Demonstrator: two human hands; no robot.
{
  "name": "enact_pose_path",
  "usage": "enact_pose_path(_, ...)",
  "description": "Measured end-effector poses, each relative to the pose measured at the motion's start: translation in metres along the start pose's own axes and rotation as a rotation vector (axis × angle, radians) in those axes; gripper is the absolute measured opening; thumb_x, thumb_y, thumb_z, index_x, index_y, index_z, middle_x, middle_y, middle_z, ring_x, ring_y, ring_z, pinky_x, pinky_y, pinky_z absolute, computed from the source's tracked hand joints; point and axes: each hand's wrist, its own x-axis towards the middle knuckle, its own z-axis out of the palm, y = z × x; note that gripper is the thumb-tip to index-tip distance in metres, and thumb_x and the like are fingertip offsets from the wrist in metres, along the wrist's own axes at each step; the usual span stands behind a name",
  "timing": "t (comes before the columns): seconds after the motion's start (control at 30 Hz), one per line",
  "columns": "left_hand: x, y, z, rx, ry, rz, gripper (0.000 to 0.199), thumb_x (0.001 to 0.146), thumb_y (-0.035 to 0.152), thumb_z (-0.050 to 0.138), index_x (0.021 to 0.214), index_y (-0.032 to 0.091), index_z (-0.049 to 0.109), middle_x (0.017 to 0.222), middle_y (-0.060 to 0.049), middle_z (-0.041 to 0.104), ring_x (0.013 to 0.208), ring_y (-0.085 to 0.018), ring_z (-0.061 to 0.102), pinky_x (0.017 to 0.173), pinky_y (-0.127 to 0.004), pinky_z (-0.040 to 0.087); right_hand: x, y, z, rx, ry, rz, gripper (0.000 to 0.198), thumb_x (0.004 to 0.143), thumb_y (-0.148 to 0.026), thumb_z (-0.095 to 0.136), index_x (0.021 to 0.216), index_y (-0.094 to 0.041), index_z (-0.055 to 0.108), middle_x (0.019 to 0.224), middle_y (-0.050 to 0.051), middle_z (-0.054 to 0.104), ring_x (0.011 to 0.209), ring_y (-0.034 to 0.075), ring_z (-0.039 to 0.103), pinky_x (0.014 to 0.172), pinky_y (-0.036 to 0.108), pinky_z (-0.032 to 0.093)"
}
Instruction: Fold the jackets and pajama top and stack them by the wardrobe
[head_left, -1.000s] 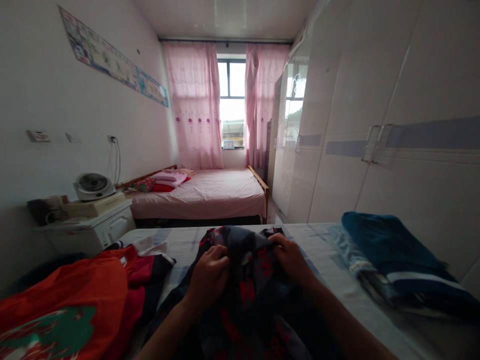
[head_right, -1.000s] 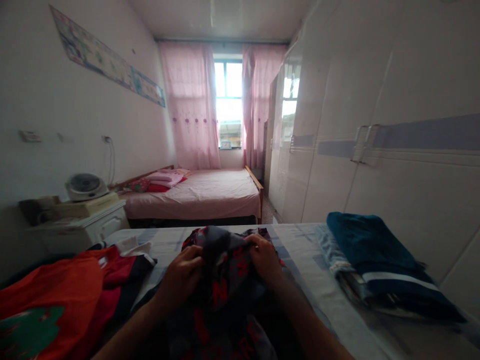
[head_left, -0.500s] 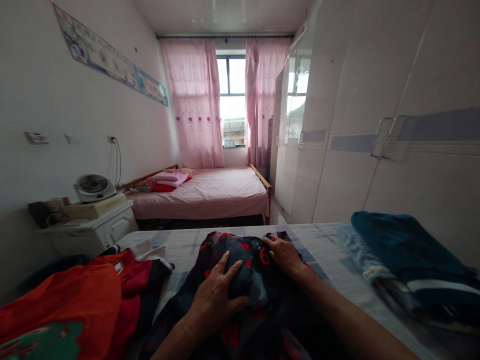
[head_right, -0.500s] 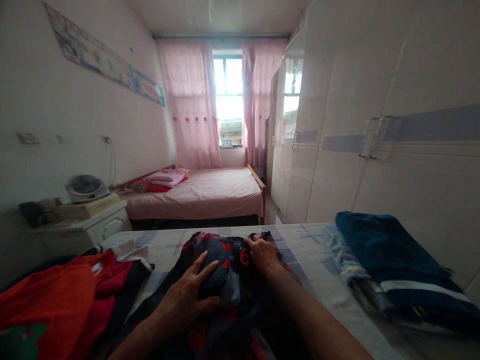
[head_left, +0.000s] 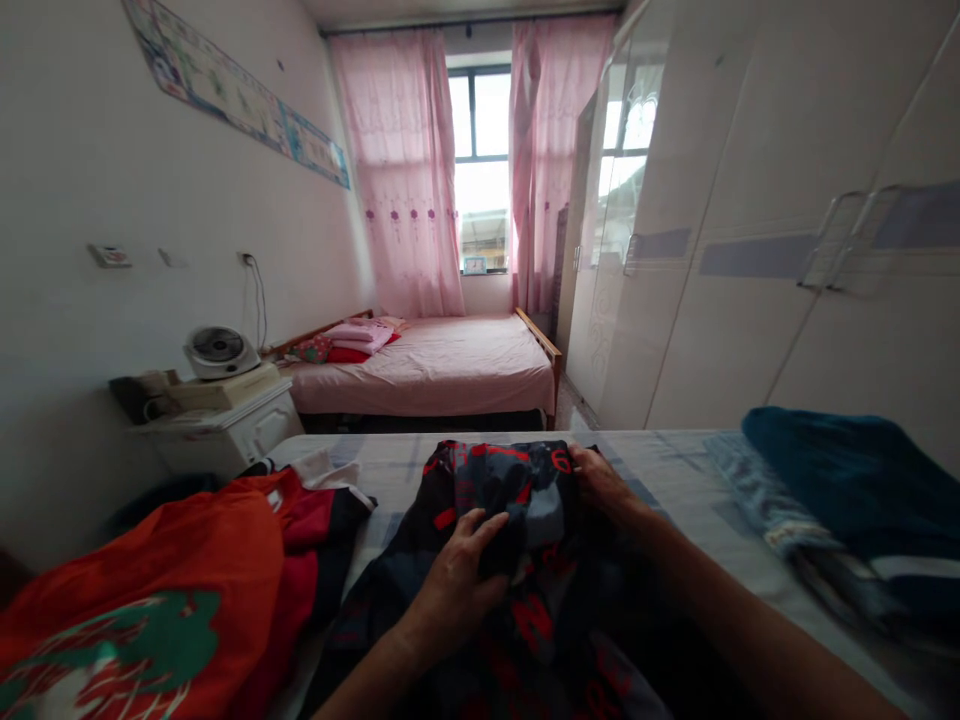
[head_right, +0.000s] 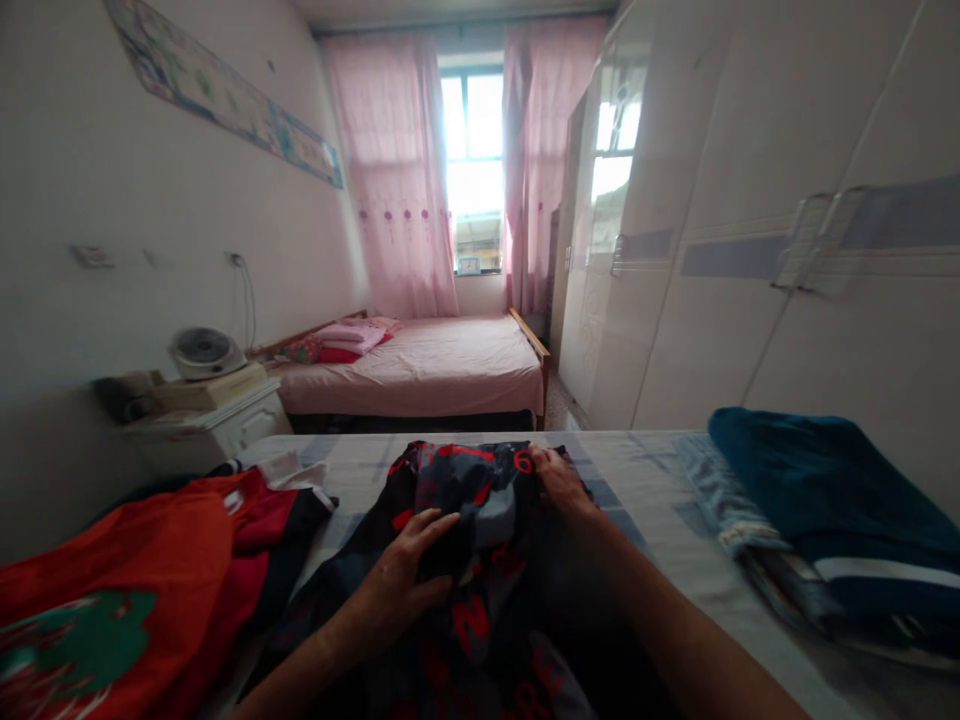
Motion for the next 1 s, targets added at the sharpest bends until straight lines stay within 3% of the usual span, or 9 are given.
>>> enact_pose_path(0.1, 0.004, 0.007, 0.007, -0.02, 0.117, 0.078, 0.054, 0.067, 0.002, 0.049, 0.116, 0.019, 0.061, 0.131, -0.009, 0.049, 0.122, -0.022, 0.046, 0.106, -0.036, 0.035, -0.019, -0.007, 0.002, 0.067, -0.077, 0.009, 0.047, 0.074, -0.035, 0.054, 0.117, -0.018, 0.054, 0.096, 0.007, 0.07, 0.081, 0.019, 0.066, 0.07, 0.031, 0.052)
enact_pose_path(0.2, 0.005, 0.023, 0.008, 0.023, 0.228, 0.165, 0.046, 0.071, 0.0, 0.043, 0.108, 0.017, 0.065, 0.126, -0.008, 0.053, 0.118, -0.021, 0.049, 0.103, -0.036, 0.038, -0.021, -0.012, -0.002, 0.067, -0.071, -0.005, 0.054, 0.072, -0.024, 0.049, 0.125, -0.019, 0.048, 0.1, 0.005, 0.069, 0.086, 0.018, 0.065, 0.075, 0.029, 0.052)
enact_pose_path(0.37, -0.004, 0.035, -0.009, 0.237, -0.036, 0.142, 0.026, 0.08, 0.021, 0.053, 0.1, 0.024, 0.069, 0.117, -0.004, 0.062, 0.102, -0.023, 0.061, 0.089, -0.034, 0.048, -0.03, -0.013, -0.016, -0.121, 0.08, -0.054, 0.053, 0.07, -0.019, 0.049, 0.123, -0.013, 0.05, 0.114, 0.013, 0.062, 0.112, 0.027, 0.053, 0.1, 0.042, 0.037)
enact_pose_path(0.47, 0.005, 0.038, -0.021, 0.4, 0.185, 0.076, 0.027, 0.087, 0.028, 0.046, 0.105, 0.023, 0.066, 0.117, -0.006, 0.062, 0.105, -0.025, 0.058, 0.091, -0.038, 0.045, -0.045, -0.03, -0.013, -0.197, 0.138, -0.175, 0.051, 0.079, -0.027, 0.046, 0.129, -0.016, 0.047, 0.133, 0.013, 0.049, 0.128, 0.026, 0.038, 0.109, 0.042, 0.024)
enact_pose_path(0.53, 0.017, 0.036, -0.018, 0.456, 0.276, 0.177, 0.031, 0.087, 0.026, 0.046, 0.114, 0.022, 0.061, 0.13, -0.008, 0.054, 0.12, -0.026, 0.047, 0.102, -0.042, 0.035, -0.056, -0.043, -0.003, -0.277, 0.115, -0.316, 0.05, 0.085, -0.033, 0.043, 0.134, -0.022, 0.043, 0.14, 0.007, 0.042, 0.132, 0.023, 0.032, 0.111, 0.039, 0.021)
enact_pose_path(0.67, 0.03, 0.008, 0.012, 0.48, 0.035, 0.236, 0.044, 0.085, 0.035, 0.052, 0.128, 0.026, 0.05, 0.145, -0.009, 0.038, 0.135, -0.03, 0.029, 0.108, -0.053, 0.021, -0.076, -0.036, 0.026, -0.595, -0.081, -0.465, 0.051, 0.09, -0.042, 0.037, 0.138, -0.025, 0.038, 0.147, 0.004, 0.034, 0.138, 0.023, 0.02, 0.111, 0.044, 0.016)
enact_pose_path(0.8, 0.023, -0.016, 0.029, 0.485, -0.081, 0.148, 0.044, 0.088, 0.035, 0.047, 0.129, 0.022, 0.05, 0.14, -0.015, 0.043, 0.13, -0.033, 0.037, 0.102, -0.056, 0.031, -0.076, -0.006, 0.031, -0.704, -0.233, -0.355, 0.046, 0.086, -0.042, 0.045, 0.127, -0.021, 0.052, 0.136, 0.009, 0.05, 0.126, 0.025, 0.042, 0.102, 0.04, 0.032)
enact_pose_path(0.9, 0.008, -0.004, 0.021, 0.483, -0.082, 0.153, 0.037, 0.089, 0.033, 0.045, 0.123, 0.023, 0.056, 0.139, -0.012, 0.045, 0.13, -0.029, 0.037, 0.106, -0.052, 0.028, -0.052, -0.009, 0.019, -0.708, -0.206, -0.347, 0.036, 0.088, -0.036, 0.042, 0.116, -0.023, 0.06, 0.121, 0.007, 0.061, 0.11, 0.02, 0.056, 0.093, 0.031, 0.04)
enact_pose_path(1.0, -0.018, 0.014, 0.018, 0.449, -0.12, 0.247, 0.037, 0.09, 0.036, 0.044, 0.125, 0.028, 0.053, 0.141, -0.006, 0.044, 0.133, -0.025, 0.034, 0.11, -0.048, 0.024, -0.013, -0.023, 0.01, -0.723, -0.104, -0.331, 0.043, 0.09, -0.03, 0.037, 0.131, -0.019, 0.046, 0.132, 0.011, 0.051, 0.12, 0.022, 0.048, 0.099, 0.034, 0.033)
